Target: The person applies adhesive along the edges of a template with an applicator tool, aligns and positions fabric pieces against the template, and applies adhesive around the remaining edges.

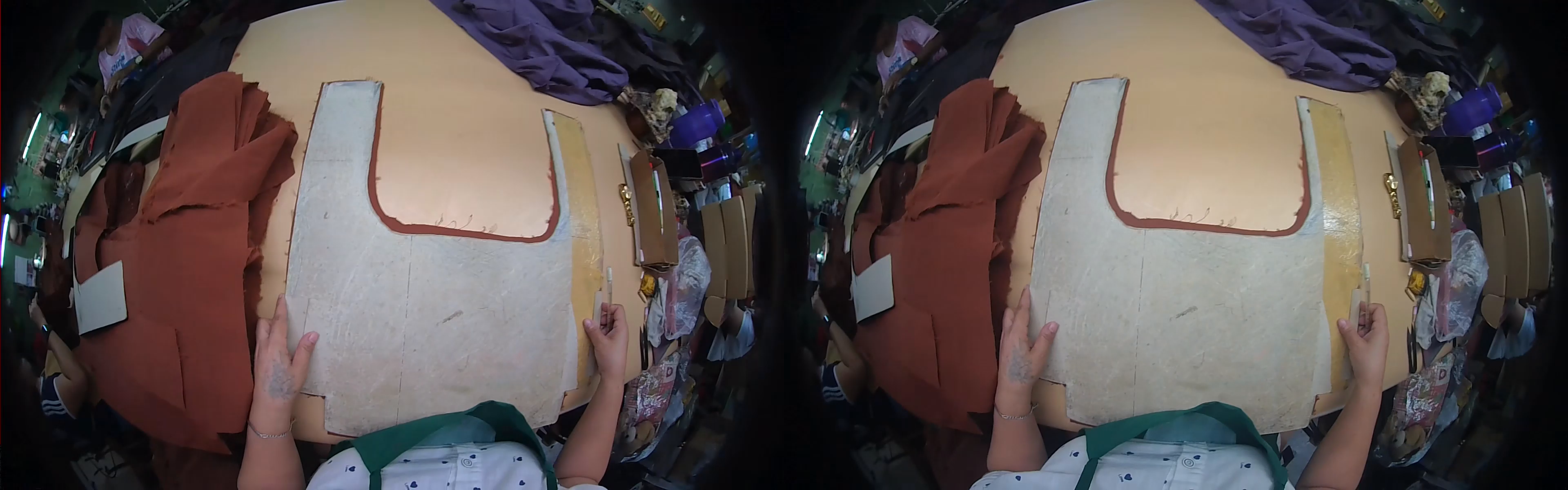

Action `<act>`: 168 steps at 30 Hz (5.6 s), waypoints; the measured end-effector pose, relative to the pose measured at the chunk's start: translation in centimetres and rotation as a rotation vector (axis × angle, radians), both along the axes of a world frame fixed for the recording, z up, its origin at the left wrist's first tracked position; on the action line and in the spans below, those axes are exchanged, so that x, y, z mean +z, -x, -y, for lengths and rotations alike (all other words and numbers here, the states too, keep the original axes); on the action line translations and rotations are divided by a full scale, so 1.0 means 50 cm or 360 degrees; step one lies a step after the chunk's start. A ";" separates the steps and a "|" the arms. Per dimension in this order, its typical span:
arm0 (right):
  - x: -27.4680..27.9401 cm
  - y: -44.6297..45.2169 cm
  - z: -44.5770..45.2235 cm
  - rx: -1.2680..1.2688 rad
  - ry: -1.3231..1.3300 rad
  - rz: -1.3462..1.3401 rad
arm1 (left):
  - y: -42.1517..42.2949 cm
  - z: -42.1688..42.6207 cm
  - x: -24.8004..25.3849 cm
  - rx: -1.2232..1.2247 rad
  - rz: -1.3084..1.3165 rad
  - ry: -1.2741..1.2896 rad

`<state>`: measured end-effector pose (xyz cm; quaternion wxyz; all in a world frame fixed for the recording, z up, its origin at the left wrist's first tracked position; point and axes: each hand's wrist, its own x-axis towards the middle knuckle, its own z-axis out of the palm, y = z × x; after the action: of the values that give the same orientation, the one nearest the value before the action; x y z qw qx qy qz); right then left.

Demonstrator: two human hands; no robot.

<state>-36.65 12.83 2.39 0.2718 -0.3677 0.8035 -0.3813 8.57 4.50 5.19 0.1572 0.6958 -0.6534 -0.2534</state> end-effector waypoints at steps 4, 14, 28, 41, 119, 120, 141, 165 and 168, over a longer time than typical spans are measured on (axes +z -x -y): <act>0.014 -0.005 0.006 0.0009 -0.0073 -0.0013 | 0.006 -0.001 0.000 -0.0011 0.0061 0.0033; 0.007 0.003 0.005 -0.0001 -0.0026 0.0097 | 0.012 0.004 0.001 -0.0078 0.0340 0.0305; 0.015 -0.384 0.369 0.0854 0.0834 0.0938 | 0.204 0.080 -0.043 -0.0709 0.0422 0.0417; -0.023 -0.453 0.406 0.0963 0.0809 0.0291 | 0.208 0.083 -0.040 -0.0689 0.0468 0.0363; 0.014 0.023 -0.033 0.0193 -0.0122 -0.0644 | -0.033 -0.061 -0.059 0.0019 -0.1063 -0.0032; 0.007 0.026 -0.033 0.0183 -0.0136 -0.0705 | -0.029 -0.062 -0.058 0.0008 -0.0955 0.0041; 0.026 -0.009 -0.022 0.0096 -0.0276 -0.1360 | 0.048 -0.094 -0.018 -0.0711 0.0587 0.0455; -0.053 -0.414 0.297 0.0785 0.0810 0.0373 | 0.180 -0.063 -0.040 -0.0860 0.0463 0.0484; -0.019 -0.335 0.283 0.0536 0.1077 0.0379 | 0.155 -0.060 -0.047 -0.0687 0.0286 0.0648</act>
<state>-19.91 -1.31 1.43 0.2853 -0.5162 0.5239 -0.6146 0.82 7.51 2.84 0.1775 0.5146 -0.8348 -0.0822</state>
